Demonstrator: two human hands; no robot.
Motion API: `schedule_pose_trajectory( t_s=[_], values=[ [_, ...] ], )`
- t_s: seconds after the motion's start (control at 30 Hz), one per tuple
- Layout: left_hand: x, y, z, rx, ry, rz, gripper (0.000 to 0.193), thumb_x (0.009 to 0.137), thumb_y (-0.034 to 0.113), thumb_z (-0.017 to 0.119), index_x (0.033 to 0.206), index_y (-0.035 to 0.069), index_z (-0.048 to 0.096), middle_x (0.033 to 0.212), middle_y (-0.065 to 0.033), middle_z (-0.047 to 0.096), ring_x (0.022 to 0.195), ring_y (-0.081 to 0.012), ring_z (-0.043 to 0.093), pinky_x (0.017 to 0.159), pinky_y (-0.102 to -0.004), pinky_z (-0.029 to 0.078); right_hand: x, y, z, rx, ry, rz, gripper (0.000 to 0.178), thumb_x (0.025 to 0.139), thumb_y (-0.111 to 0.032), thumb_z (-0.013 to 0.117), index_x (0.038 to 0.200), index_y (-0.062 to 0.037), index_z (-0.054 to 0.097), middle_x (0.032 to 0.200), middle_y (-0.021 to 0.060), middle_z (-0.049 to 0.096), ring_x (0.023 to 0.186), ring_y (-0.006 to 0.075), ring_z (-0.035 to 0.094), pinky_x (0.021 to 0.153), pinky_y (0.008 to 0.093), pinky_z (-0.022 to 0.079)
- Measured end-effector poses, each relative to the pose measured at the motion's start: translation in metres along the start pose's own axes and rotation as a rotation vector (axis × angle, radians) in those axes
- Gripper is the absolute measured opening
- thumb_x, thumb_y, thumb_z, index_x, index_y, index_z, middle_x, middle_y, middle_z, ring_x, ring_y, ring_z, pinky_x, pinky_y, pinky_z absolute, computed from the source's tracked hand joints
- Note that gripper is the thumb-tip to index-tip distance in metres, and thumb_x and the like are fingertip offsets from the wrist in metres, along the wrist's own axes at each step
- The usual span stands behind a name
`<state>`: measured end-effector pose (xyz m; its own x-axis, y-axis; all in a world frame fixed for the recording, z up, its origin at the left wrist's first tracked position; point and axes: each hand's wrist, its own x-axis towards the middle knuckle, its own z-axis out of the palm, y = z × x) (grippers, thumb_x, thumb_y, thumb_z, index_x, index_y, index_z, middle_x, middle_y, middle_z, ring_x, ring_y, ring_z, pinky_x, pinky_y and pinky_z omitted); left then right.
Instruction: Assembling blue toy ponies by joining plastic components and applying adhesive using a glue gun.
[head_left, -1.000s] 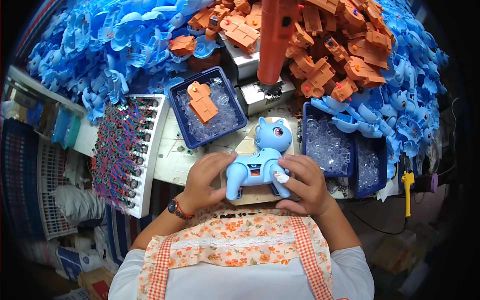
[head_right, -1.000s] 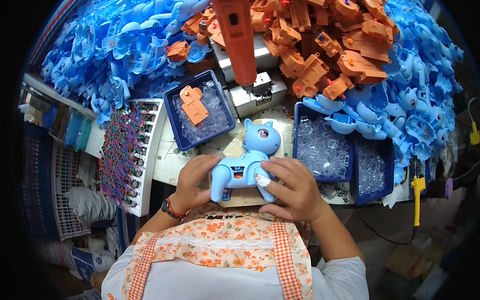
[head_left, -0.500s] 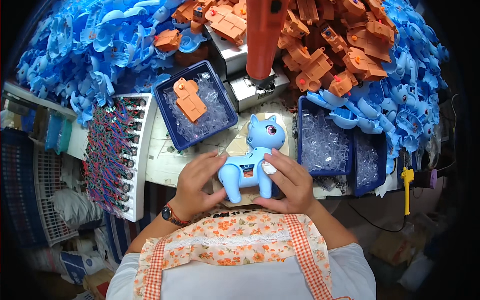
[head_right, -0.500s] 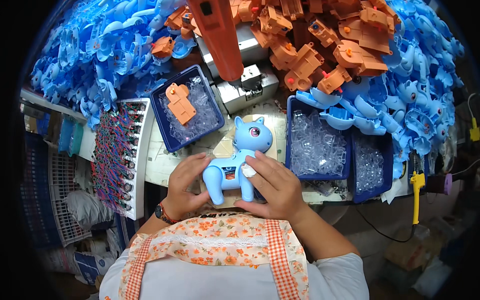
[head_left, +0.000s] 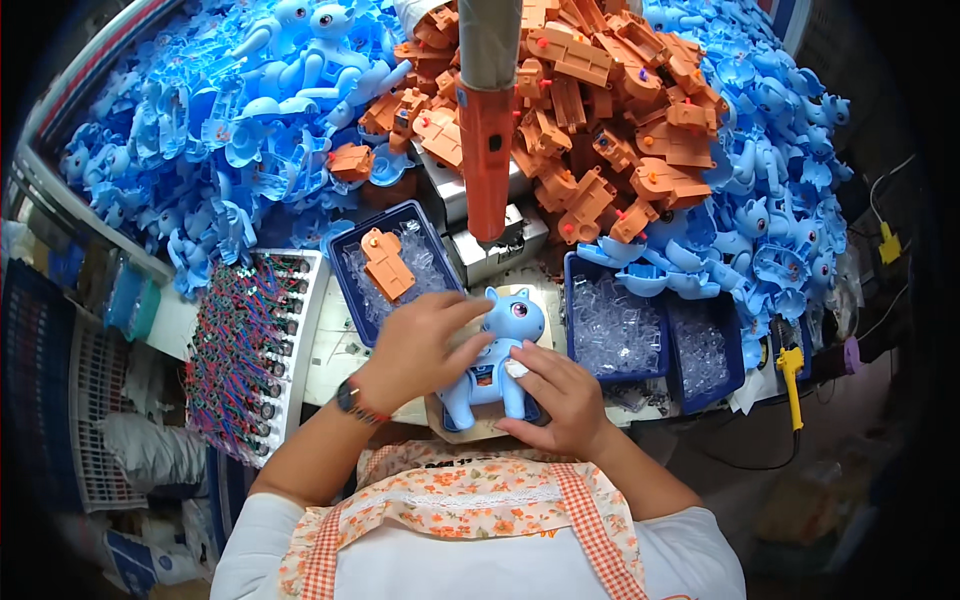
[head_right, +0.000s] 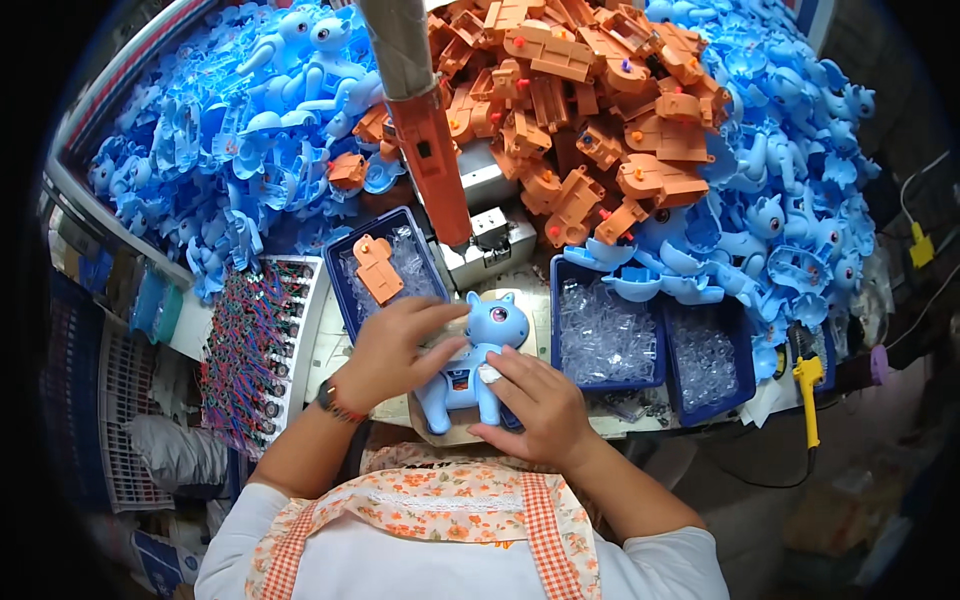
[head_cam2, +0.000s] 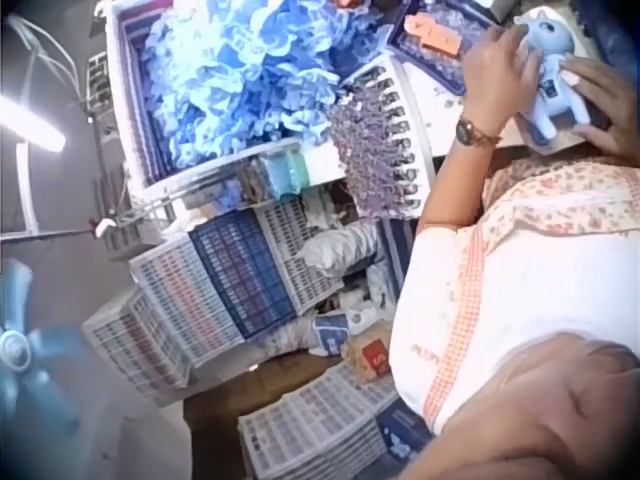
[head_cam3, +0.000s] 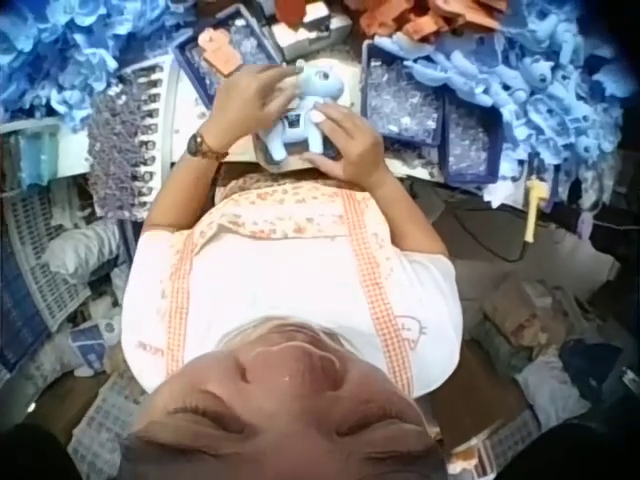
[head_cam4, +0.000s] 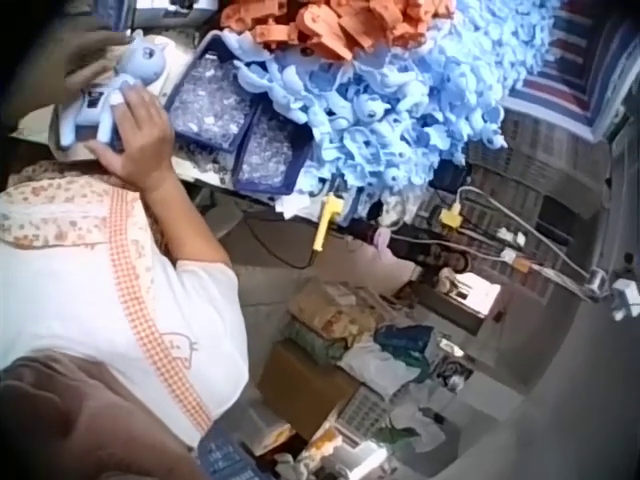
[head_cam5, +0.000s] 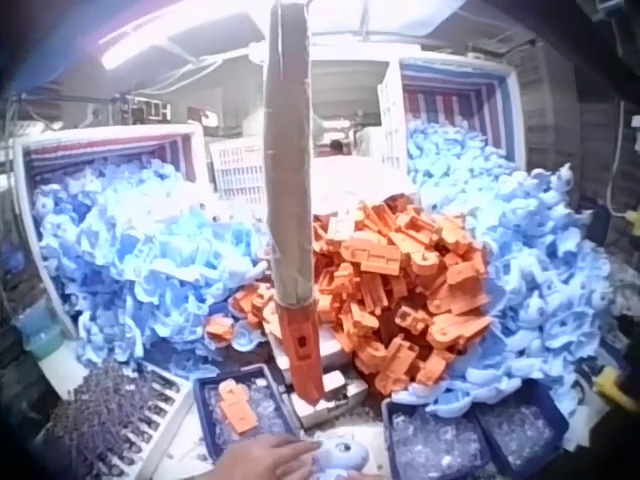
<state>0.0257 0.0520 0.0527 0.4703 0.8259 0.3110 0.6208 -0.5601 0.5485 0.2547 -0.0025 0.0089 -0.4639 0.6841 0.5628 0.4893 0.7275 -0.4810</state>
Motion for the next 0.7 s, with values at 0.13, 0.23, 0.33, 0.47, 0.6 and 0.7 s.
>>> schedule_pose_trajectory(
  t_s=[0.13,0.23,0.33,0.47,0.6,0.7],
  values=[
    [0.023,-0.004,0.026,0.139,-0.049,-0.064,0.043,0.079,0.032,0.078,0.118,0.015,0.070,0.094,-0.0123,0.067,0.085,-0.0320,0.066,0.071,-0.0414,0.053,0.004,-0.001,-0.001,-0.004,-0.008,-0.016,0.053,0.070,-0.037,0.085,0.103,-0.0009,0.067,0.125,0.0189,0.063,0.110,0.0381,0.064,0.090,0.0444,0.054],
    [0.020,-0.009,0.037,0.122,0.027,-0.031,0.048,0.074,0.038,0.080,0.114,0.012,0.070,0.083,-0.0120,0.063,0.078,-0.0327,0.064,0.065,-0.0437,0.051,0.012,-0.002,-0.008,0.026,-0.020,-0.032,0.050,0.070,-0.035,0.086,0.103,-0.0012,0.068,0.121,0.0184,0.065,0.104,0.0368,0.066,0.088,0.0433,0.054],
    [0.020,-0.001,0.038,0.220,0.041,-0.031,0.050,0.073,0.039,0.080,0.115,0.012,0.070,0.083,-0.0110,0.062,0.078,-0.0317,0.064,0.065,-0.0434,0.051,0.027,0.013,-0.033,0.141,-0.145,-0.036,0.044,0.071,-0.028,0.085,0.103,-0.0018,0.069,0.114,0.0171,0.068,0.100,0.0353,0.066,0.087,0.0419,0.054],
    [0.022,0.002,0.037,0.206,0.031,-0.041,0.047,0.074,0.036,0.081,0.112,0.012,0.070,0.084,-0.0103,0.061,0.081,-0.0309,0.063,0.065,-0.0430,0.050,0.089,0.036,-0.066,0.002,0.243,-0.094,0.044,0.075,-0.016,0.082,0.115,-0.0029,0.067,0.114,0.0155,0.068,0.099,0.0289,0.066,0.087,0.0383,0.052],
    [0.019,0.001,0.037,0.185,0.077,-0.027,0.045,0.074,0.034,0.081,0.112,0.012,0.070,0.084,-0.0101,0.060,0.078,-0.0308,0.063,0.065,-0.0424,0.050,0.160,0.042,-0.049,0.249,0.396,-0.042,0.068,0.078,-0.020,0.083,0.136,-0.0041,0.051,0.125,0.0107,0.061,0.104,0.0191,0.061,0.086,0.0357,0.052],
    [0.020,0.002,0.037,0.175,0.036,-0.059,0.044,0.076,0.037,0.079,0.112,0.012,0.070,0.083,-0.0101,0.059,0.075,-0.0299,0.063,0.062,-0.0419,0.050,0.196,0.032,-0.030,0.559,0.301,-0.012,0.068,0.079,-0.018,0.083,0.135,-0.0035,0.049,0.118,0.0092,0.062,0.101,0.0167,0.062,0.084,0.0319,0.052]
  ],
)
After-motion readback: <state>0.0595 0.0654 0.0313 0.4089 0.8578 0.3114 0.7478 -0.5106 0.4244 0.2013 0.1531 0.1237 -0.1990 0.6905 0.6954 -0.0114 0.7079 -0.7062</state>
